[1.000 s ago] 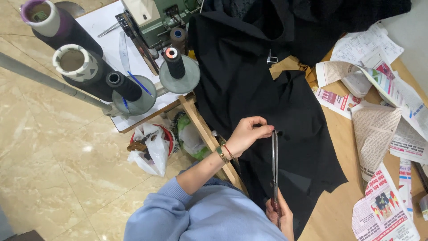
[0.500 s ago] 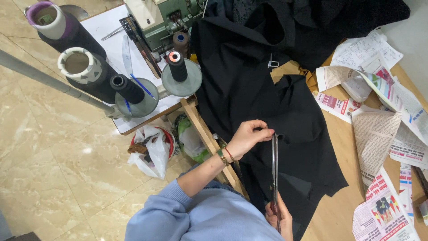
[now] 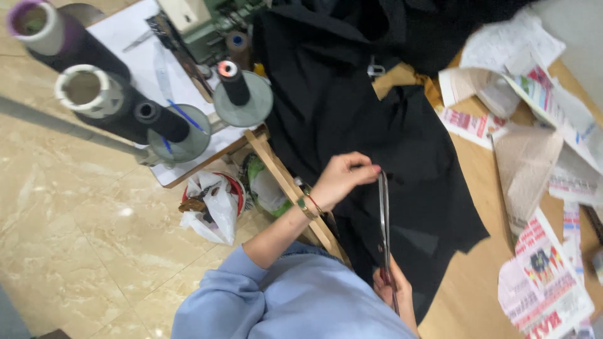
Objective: Cutting black fabric along a marked line using large fabric scissors on a wooden workbench.
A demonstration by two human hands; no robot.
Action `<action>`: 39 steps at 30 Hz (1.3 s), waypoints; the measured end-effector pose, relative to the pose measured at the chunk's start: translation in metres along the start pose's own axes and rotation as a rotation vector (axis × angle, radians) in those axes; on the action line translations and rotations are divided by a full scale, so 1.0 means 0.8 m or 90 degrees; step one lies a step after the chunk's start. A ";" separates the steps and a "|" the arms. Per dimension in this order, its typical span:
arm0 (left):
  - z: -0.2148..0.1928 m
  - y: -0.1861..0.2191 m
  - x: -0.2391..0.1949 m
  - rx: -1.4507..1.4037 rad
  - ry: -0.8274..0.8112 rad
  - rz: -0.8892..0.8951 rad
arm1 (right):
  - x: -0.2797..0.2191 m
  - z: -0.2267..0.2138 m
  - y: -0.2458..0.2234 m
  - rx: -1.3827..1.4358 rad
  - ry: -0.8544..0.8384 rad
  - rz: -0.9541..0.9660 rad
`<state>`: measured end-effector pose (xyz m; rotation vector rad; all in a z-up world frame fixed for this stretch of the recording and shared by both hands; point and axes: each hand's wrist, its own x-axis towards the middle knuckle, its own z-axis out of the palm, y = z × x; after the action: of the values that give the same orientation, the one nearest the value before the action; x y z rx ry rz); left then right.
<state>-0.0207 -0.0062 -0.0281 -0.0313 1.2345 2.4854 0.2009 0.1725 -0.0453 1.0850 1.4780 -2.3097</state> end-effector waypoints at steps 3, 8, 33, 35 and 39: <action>0.000 0.011 -0.001 -0.025 0.005 -0.002 | -0.016 0.007 -0.007 -0.116 -0.100 -0.077; -0.003 0.002 0.005 0.005 0.001 -0.003 | -0.001 -0.012 -0.009 -0.026 -0.258 -0.084; 0.012 0.028 -0.001 0.134 0.030 0.043 | -0.027 0.012 -0.024 -0.269 -0.253 -0.173; 0.016 0.029 -0.004 0.136 0.041 0.041 | -0.031 0.016 -0.028 -0.267 -0.245 -0.167; 0.017 0.025 -0.004 0.137 0.063 0.041 | -0.039 0.021 -0.033 -0.261 -0.219 -0.147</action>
<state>-0.0223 -0.0080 -0.0039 -0.0603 1.5598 2.4155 0.2016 0.1640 -0.0016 0.4061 1.8857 -2.0526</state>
